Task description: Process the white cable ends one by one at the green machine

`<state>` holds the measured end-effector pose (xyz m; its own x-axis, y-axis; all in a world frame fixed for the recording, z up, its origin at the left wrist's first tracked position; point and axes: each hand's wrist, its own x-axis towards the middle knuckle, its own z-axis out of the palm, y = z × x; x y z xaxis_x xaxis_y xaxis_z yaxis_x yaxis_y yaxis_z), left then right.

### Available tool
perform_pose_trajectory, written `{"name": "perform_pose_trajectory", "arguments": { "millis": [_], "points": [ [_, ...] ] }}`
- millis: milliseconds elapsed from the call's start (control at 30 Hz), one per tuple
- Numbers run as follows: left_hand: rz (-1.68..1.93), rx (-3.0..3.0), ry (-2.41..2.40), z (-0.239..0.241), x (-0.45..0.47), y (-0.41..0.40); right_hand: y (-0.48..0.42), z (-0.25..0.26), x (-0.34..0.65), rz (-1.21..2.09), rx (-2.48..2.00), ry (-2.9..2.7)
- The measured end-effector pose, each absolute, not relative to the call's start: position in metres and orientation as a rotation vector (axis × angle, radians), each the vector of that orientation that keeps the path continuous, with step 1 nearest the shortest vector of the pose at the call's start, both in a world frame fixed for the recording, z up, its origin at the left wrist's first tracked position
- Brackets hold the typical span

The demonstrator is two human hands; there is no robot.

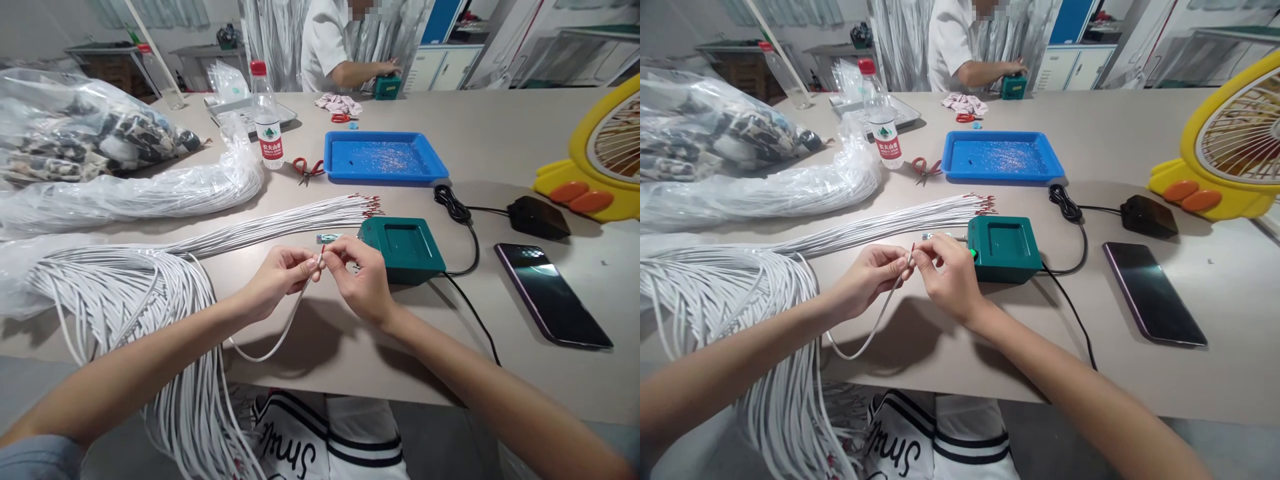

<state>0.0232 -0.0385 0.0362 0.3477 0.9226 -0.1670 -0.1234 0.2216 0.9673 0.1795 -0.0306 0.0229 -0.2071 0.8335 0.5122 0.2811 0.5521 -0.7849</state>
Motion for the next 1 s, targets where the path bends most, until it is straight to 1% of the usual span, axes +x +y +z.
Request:
{"name": "perform_pose_trajectory", "arguments": {
  "millis": [800, 1000],
  "points": [
    [0.885, 1.082, 0.920, 0.0321, 0.0228, -0.0379, -0.0311, 0.0168, 0.1791, 0.481, -0.849, -1.659],
    [0.890, 1.087, 0.949, 0.0312, 0.0221, -0.0378, -0.0316, 0.0190, 0.1801, 0.500, -0.825, -1.667]
  ]
}}
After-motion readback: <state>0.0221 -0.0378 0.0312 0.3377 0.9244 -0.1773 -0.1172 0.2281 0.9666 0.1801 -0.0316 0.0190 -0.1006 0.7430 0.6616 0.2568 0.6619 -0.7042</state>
